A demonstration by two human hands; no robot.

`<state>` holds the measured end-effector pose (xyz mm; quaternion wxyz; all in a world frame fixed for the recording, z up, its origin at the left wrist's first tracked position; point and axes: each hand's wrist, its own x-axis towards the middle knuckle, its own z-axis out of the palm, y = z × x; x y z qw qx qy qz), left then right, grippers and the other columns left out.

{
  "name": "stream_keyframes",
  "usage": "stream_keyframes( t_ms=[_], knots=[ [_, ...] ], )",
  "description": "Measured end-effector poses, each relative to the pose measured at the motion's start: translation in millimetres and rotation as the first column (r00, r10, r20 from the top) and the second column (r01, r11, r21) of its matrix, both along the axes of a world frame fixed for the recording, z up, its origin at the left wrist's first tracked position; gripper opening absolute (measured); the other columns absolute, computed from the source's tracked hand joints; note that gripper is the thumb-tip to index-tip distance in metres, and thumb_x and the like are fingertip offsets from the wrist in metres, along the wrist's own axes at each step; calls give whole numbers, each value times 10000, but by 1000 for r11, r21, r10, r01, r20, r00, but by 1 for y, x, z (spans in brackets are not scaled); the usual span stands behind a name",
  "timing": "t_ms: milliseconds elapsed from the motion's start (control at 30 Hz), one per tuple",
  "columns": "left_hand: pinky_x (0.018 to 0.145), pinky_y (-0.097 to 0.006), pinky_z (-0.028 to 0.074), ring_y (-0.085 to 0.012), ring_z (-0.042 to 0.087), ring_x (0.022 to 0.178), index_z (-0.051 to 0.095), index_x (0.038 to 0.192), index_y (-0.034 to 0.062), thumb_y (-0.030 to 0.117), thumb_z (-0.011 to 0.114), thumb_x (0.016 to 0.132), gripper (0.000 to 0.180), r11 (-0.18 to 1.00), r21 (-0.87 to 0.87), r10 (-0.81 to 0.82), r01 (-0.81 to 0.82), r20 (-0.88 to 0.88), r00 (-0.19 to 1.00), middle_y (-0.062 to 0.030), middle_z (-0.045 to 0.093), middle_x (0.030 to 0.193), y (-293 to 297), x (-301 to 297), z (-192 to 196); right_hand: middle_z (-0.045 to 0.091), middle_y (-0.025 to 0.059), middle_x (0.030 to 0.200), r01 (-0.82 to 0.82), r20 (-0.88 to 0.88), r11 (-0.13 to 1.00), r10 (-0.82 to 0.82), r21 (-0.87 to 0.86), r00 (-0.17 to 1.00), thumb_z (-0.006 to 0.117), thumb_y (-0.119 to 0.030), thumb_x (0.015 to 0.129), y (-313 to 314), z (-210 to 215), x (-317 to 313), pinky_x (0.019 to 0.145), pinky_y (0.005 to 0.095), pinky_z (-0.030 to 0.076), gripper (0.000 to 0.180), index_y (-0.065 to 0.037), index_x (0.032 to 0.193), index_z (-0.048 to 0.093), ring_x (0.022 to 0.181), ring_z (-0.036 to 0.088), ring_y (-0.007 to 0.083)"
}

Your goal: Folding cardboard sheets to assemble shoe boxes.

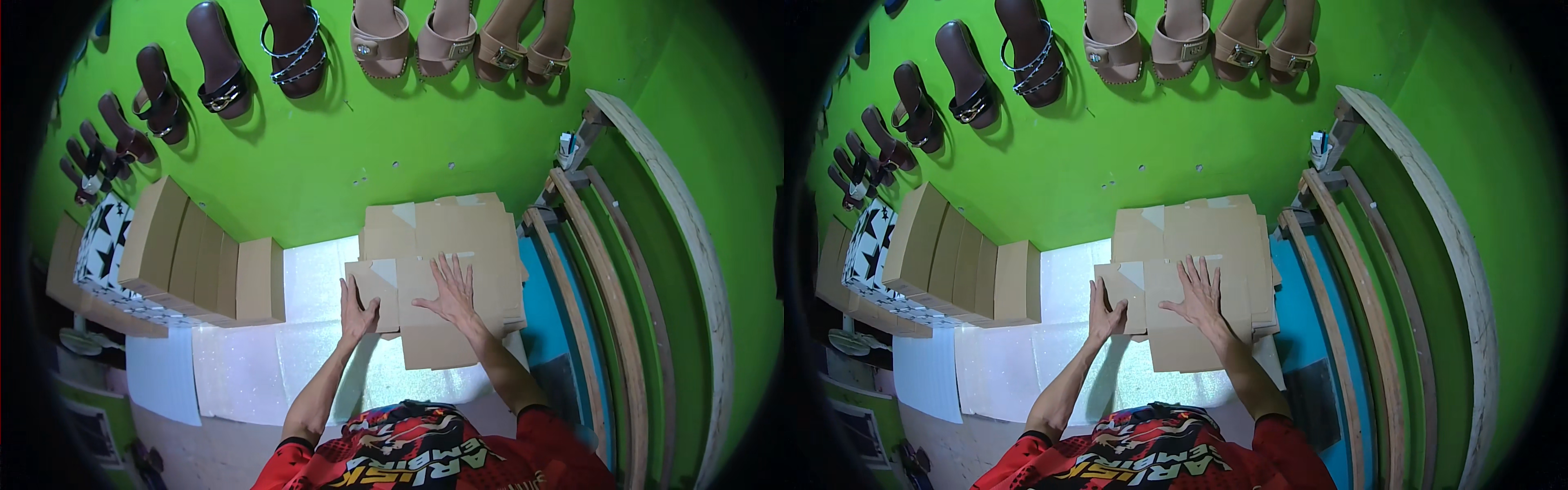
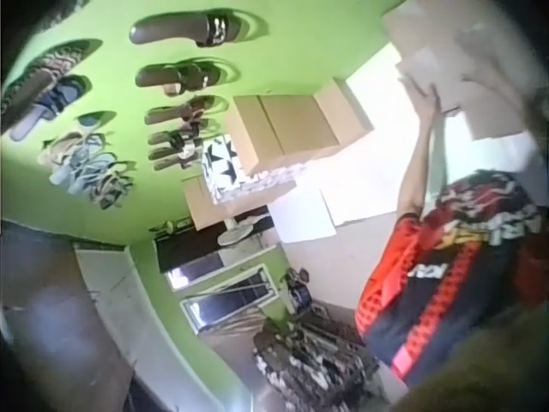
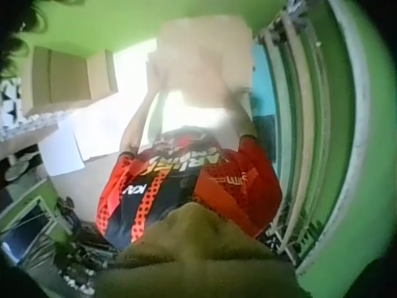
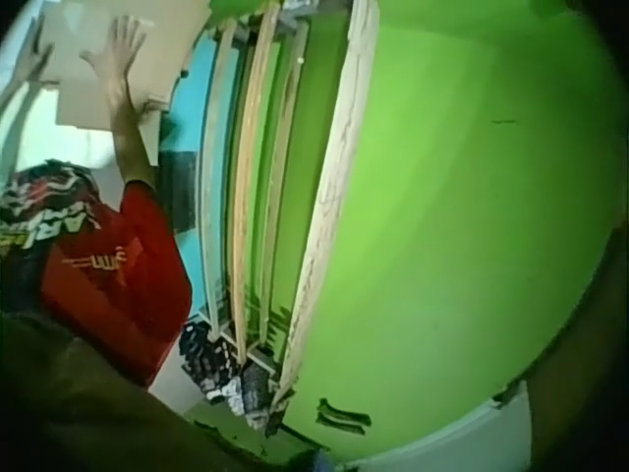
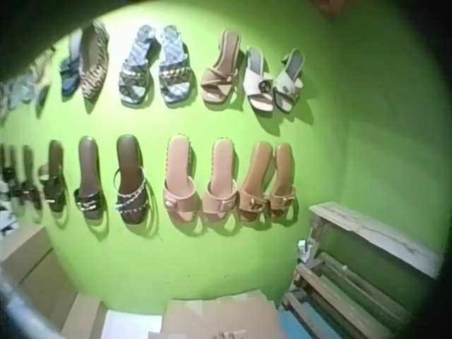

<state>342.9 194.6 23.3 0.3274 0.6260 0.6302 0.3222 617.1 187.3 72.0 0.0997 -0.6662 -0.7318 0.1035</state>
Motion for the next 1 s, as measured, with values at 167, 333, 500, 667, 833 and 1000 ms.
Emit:
stream_keyframes(
  t_ms=[167,333,500,667,833,1000],
  knots=[
    [1286,-470,276,-483,231,1582,241,1676,44,302,799,869,1014,998,-42,38,-36,44,998,-361,157,1704,-18,-33,-15,203,163,1758,-28,5,997,28,65,1000,739,-806,746,-16,-12,-29,1260,709,48,1220,-98,1658,347,1631,94,416],
    [1247,-430,357,-387,443,1491,327,1623,-49,124,795,868,905,992,-105,88,-67,213,973,-324,455,1573,-44,-79,-34,207,164,1755,-122,32,990,119,76,992,736,-788,763,-28,-17,-63,1256,719,42,1173,-123,1656,364,1624,106,436],
    [1133,-397,486,-335,587,1341,348,1608,-74,50,783,851,882,973,-139,202,-184,127,971,-281,534,1504,-92,-136,-48,242,199,1736,-242,38,967,240,78,970,728,-766,784,-56,-28,-120,1242,737,49,1123,-143,1651,379,1610,122,470],
    [1150,-408,469,-367,584,1341,390,1582,-75,31,769,841,839,942,-149,318,-301,99,943,-288,539,1485,-155,-218,-77,259,201,1732,-346,53,935,343,74,938,693,-782,802,-96,-54,-199,1240,738,25,1100,-162,1654,379,1610,140,464],
    [1175,-457,444,-418,575,1337,502,1509,-56,49,721,826,725,881,-63,473,-469,63,879,-292,557,1469,-206,-291,-89,278,219,1720,-477,-86,843,471,-248,878,678,-793,812,-131,-95,-265,1234,751,14,1106,-175,1667,350,1599,183,475],
    [1268,-481,309,-445,425,1487,466,1545,-50,210,740,812,824,886,-201,389,-417,-165,906,-319,488,1558,-236,-347,-90,406,236,1623,-384,10,914,389,-129,921,878,-683,646,-153,-116,-315,1245,734,74,1268,-66,1630,369,1521,339,443]
  ],
)
